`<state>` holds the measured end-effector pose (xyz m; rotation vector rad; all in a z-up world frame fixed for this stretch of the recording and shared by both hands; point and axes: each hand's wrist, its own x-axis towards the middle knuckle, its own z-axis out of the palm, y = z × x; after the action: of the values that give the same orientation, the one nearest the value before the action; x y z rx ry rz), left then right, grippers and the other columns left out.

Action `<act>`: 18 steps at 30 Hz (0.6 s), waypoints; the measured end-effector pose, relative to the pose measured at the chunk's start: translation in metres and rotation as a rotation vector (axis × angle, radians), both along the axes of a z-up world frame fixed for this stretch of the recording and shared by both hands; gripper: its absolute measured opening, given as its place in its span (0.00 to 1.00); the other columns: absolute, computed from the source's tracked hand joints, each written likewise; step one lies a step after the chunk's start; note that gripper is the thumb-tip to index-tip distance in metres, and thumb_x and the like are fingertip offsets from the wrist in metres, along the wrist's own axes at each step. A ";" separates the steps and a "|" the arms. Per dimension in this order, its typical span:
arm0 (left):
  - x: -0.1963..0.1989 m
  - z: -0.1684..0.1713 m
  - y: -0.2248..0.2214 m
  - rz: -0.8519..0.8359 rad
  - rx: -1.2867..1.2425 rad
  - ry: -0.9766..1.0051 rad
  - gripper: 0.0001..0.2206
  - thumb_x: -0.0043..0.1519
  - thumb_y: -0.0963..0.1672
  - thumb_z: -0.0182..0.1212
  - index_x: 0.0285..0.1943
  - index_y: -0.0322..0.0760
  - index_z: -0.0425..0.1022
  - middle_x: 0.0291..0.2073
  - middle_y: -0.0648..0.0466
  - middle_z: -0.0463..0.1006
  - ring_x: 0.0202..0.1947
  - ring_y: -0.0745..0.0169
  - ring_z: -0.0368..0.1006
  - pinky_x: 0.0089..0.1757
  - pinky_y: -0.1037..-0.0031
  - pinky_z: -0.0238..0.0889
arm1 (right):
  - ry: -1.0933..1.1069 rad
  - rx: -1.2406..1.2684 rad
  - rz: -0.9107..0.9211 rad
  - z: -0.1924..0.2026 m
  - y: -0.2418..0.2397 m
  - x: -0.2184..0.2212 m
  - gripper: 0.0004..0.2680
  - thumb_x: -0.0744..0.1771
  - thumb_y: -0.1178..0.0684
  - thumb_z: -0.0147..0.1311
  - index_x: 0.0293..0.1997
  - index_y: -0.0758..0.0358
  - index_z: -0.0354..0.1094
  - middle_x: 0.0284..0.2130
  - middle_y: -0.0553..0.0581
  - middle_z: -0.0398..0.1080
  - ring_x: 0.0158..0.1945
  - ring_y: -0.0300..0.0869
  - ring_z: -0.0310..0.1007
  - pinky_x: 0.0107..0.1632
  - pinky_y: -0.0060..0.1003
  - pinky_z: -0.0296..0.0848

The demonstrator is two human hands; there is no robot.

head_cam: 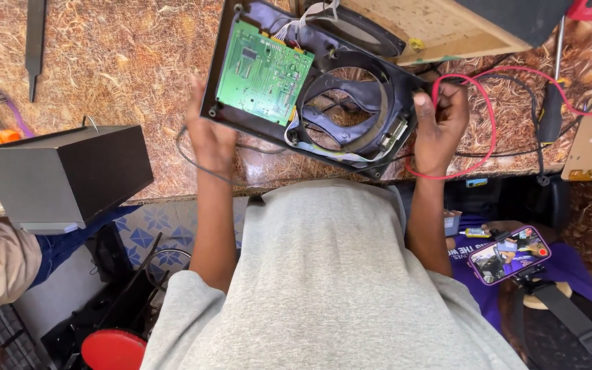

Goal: The person is using a multimeter to inspect and test various points on a circuit board located inside a disassembled speaker housing.

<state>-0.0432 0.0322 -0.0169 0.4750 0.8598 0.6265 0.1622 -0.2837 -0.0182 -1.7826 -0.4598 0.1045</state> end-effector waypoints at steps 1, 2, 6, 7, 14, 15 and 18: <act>-0.003 -0.017 -0.004 0.021 -0.025 0.127 0.12 0.71 0.50 0.48 0.52 0.40 0.68 0.36 0.58 0.72 0.37 0.67 0.70 0.48 0.72 0.69 | -0.032 0.051 0.009 -0.010 -0.005 0.003 0.09 0.73 0.53 0.59 0.50 0.72 0.67 0.24 0.60 0.66 0.27 0.43 0.63 0.39 0.39 0.69; -0.013 -0.049 -0.010 0.017 -0.023 0.125 0.12 0.71 0.50 0.48 0.52 0.40 0.68 0.36 0.58 0.72 0.37 0.67 0.70 0.48 0.72 0.69 | -0.035 0.053 0.005 -0.007 -0.003 0.002 0.09 0.73 0.53 0.59 0.50 0.72 0.67 0.24 0.60 0.66 0.27 0.43 0.63 0.39 0.39 0.69; -0.037 -0.120 -0.036 -0.014 0.018 0.103 0.13 0.74 0.48 0.45 0.59 0.46 0.75 0.53 0.55 0.80 0.57 0.56 0.76 0.59 0.61 0.72 | -0.035 0.067 0.005 -0.003 -0.005 0.000 0.10 0.72 0.53 0.62 0.49 0.71 0.67 0.22 0.59 0.64 0.25 0.41 0.62 0.38 0.38 0.66; -0.035 -0.124 -0.038 0.000 0.089 0.042 0.13 0.74 0.46 0.46 0.61 0.47 0.76 0.57 0.53 0.79 0.60 0.53 0.74 0.61 0.59 0.70 | -0.061 0.073 0.003 -0.004 -0.005 0.002 0.09 0.72 0.54 0.62 0.49 0.71 0.67 0.21 0.61 0.64 0.25 0.42 0.62 0.39 0.39 0.66; -0.036 -0.100 -0.070 -0.097 0.106 0.083 0.14 0.75 0.47 0.38 0.59 0.47 0.72 0.50 0.50 0.81 0.54 0.56 0.79 0.58 0.63 0.73 | -0.021 0.128 -0.029 -0.015 -0.007 0.005 0.10 0.71 0.53 0.63 0.47 0.69 0.66 0.23 0.58 0.65 0.28 0.38 0.61 0.39 0.35 0.64; -0.038 -0.107 -0.079 -0.066 0.048 0.074 0.14 0.75 0.47 0.41 0.60 0.46 0.73 0.52 0.52 0.80 0.57 0.55 0.76 0.60 0.61 0.71 | -0.022 0.114 -0.023 -0.016 -0.008 0.006 0.10 0.72 0.53 0.62 0.47 0.69 0.66 0.23 0.58 0.65 0.29 0.38 0.62 0.39 0.34 0.64; -0.040 -0.102 -0.092 -0.035 -0.004 0.061 0.13 0.74 0.46 0.43 0.60 0.45 0.73 0.54 0.54 0.80 0.59 0.53 0.75 0.61 0.59 0.69 | -0.036 0.087 -0.016 -0.018 -0.017 0.009 0.10 0.72 0.53 0.61 0.48 0.69 0.66 0.25 0.60 0.66 0.32 0.38 0.63 0.41 0.35 0.64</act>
<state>-0.0828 -0.0600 -0.1190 0.5066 0.9085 0.5809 0.1712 -0.3009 -0.0362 -1.7042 -0.4692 0.0409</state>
